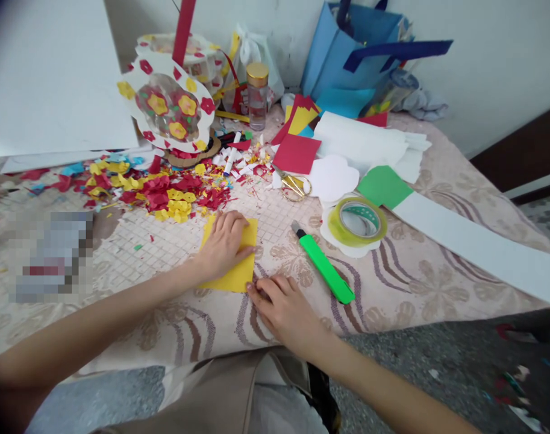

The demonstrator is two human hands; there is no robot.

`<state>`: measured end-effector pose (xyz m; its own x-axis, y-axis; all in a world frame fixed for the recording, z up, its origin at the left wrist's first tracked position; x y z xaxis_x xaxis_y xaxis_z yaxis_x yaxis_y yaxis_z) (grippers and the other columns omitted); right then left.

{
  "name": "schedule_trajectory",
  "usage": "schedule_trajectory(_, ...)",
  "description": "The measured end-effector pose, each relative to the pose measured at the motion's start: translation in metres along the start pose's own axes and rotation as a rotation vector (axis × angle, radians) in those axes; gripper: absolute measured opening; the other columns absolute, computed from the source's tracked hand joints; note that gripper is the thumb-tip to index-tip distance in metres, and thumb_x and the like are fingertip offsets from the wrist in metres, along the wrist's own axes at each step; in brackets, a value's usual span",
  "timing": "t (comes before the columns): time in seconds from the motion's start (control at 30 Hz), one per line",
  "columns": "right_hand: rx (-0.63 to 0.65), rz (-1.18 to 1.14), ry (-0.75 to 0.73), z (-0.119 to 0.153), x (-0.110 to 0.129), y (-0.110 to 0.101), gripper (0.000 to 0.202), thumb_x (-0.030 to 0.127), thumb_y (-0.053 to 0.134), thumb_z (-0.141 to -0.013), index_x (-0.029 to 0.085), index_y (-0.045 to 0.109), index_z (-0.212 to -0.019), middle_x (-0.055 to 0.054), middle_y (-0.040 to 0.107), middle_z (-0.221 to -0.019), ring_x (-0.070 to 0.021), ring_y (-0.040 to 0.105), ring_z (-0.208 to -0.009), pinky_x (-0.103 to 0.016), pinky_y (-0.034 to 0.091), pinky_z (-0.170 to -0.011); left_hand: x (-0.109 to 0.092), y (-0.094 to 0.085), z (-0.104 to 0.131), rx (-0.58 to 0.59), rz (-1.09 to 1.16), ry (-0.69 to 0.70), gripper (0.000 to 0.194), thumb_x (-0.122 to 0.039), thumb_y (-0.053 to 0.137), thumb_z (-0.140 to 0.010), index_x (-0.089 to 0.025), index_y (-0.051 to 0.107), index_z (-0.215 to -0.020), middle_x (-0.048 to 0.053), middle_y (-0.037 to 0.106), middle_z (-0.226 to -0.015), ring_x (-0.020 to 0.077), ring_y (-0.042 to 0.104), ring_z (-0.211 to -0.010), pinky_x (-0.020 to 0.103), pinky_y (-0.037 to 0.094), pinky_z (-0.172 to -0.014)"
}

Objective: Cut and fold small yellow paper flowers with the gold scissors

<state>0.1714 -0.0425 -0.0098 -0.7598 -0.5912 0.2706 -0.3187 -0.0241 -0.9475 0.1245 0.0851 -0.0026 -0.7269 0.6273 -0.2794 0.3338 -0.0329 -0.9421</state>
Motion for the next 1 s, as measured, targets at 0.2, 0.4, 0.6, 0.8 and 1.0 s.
schedule_trajectory(0.2, -0.002, 0.024, -0.006, 0.0, 0.0, 0.001, 0.04, 0.011, 0.043, -0.087, 0.012, 0.053, -0.126, -0.013, 0.059, -0.103, -0.025, 0.049, -0.095, -0.04, 0.046, -0.077, 0.022, -0.004, -0.045, -0.106, -0.021, -0.063, 0.035, -0.03, 0.064, -0.075, -0.014, 0.047, -0.101, 0.012, 0.05, -0.108, 0.0301, 0.044, -0.109, 0.054, 0.027, -0.102)
schedule_trajectory(0.4, 0.03, 0.027, -0.018, 0.004, 0.001, 0.003, 0.042, 0.012, 0.046, -0.087, 0.016, 0.05, -0.129, -0.013, 0.058, -0.108, -0.0259, 0.047, -0.101, -0.041, 0.044, -0.081, 0.025, 0.003, -0.062, -0.144, -0.053, -0.082, 0.031, -0.026, 0.06, -0.078, -0.014, 0.046, -0.103, 0.014, 0.05, -0.113, 0.031, 0.041, -0.114, 0.055, 0.018, -0.106)
schedule_trajectory(0.6, 0.046, 0.03, 0.025, 0.007, 0.0, 0.003, 0.043, 0.01, 0.047, -0.086, 0.017, 0.051, -0.128, -0.013, 0.057, -0.111, -0.0269, 0.046, -0.102, -0.042, 0.043, -0.081, 0.029, -0.03, -0.055, -0.22, -0.01, -0.1, 0.026, -0.027, 0.054, -0.083, -0.014, 0.05, -0.106, 0.015, 0.051, -0.117, 0.0295, 0.043, -0.114, 0.052, 0.025, -0.104)
schedule_trajectory(0.8, 0.016, 0.022, 0.035, 0.006, -0.001, 0.002, 0.042, 0.011, 0.048, -0.085, 0.018, 0.053, -0.126, -0.014, 0.057, -0.111, -0.0267, 0.047, -0.101, -0.043, 0.043, -0.081, -0.012, -0.031, 0.001, 0.004, 0.078, 0.204, 0.032, -0.018, 0.031, -0.093, -0.015, 0.051, -0.118, 0.01, 0.058, -0.124, 0.022, 0.046, -0.123, 0.047, 0.024, -0.109)
schedule_trajectory(1.0, 0.02, -0.018, -0.033, 0.014, 0.014, 0.0, 0.042, 0.011, 0.049, -0.085, 0.022, 0.053, -0.125, -0.012, 0.057, -0.113, -0.0258, 0.047, -0.107, -0.043, 0.042, -0.085, -0.016, 0.019, 0.037, 0.202, 0.014, 0.247, 0.048, -0.026, 0.032, -0.094, -0.018, 0.029, -0.141, 0.008, 0.03, -0.15, 0.0222, 0.023, -0.139, 0.052, 0.006, -0.113)
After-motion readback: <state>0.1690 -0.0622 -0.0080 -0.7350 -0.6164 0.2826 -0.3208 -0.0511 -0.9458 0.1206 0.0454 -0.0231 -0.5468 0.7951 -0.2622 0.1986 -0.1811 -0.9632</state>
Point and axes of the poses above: each hand's wrist, its own z-axis away from the middle knuckle, its own y-axis out of the palm, x = y × z, the point moved 10 cm from there along -z, towards the middle knuckle
